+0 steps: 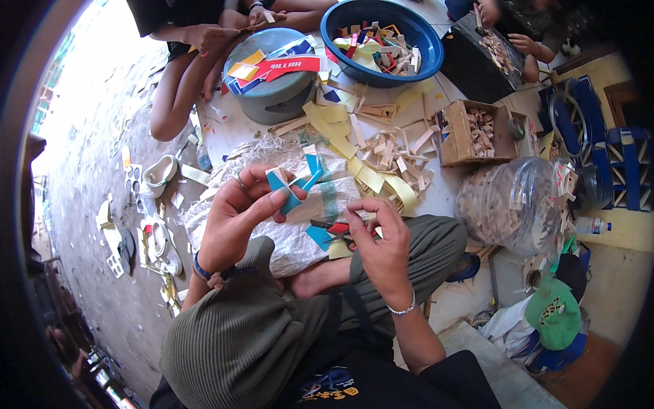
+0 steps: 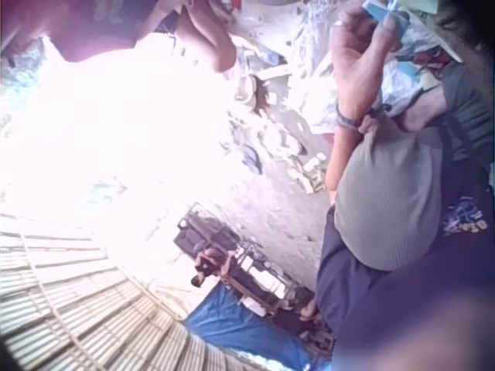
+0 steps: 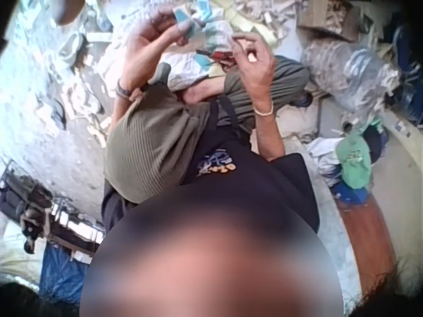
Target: The person sits on the floor and uses scissors to trim a turquoise decorative strip with printed text. They repeatedly cut small pieces from the strip, fold and inspect the edges, and place the cut pieces into a nearby blue basin.
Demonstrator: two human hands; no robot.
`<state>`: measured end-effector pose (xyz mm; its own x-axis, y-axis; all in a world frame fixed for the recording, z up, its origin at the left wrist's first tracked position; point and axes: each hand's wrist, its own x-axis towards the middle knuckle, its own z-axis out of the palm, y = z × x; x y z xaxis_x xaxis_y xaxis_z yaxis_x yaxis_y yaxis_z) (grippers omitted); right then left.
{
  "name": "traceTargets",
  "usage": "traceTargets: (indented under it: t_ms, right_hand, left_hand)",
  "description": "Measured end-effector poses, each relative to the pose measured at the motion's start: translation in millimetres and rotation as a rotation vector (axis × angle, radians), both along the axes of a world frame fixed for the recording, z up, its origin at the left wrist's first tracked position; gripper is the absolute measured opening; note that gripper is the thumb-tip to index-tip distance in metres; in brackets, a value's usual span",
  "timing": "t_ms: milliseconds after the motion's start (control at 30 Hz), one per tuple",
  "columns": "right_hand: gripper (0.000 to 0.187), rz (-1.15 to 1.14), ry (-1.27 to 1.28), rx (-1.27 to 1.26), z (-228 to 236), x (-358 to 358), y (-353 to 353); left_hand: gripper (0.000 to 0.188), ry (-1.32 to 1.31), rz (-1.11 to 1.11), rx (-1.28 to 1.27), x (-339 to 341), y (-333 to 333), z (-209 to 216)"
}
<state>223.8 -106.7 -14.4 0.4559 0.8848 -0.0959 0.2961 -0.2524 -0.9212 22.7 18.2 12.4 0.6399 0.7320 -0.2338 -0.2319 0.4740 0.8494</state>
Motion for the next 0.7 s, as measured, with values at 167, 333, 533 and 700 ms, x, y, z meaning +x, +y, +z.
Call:
traceTargets:
  t_ms: [167, 333, 533, 700]
  right_hand:
    - [0.023, 0.185, -0.188, 0.357, 51.3, 0.0, 28.0]
    - [0.019, 0.356, -0.312, 0.489, 53.9, -3.2, 46.3]
    - [0.012, 0.283, -0.417, 0.414, 51.5, 6.5, 52.1]
    - [0.018, 0.339, -0.205, 0.305, 64.4, 9.1, 42.4]
  left_hand:
    - [0.030, 0.044, -0.040, 0.039, 0.4, -3.3, 2.9]
    - [0.029, 0.069, -0.071, 0.047, -1.4, -4.1, 1.9]
    - [0.028, 0.083, -0.154, 0.076, -3.7, -4.3, 3.8]
    - [0.027, 0.100, -0.106, 0.079, -3.4, -4.3, 7.0]
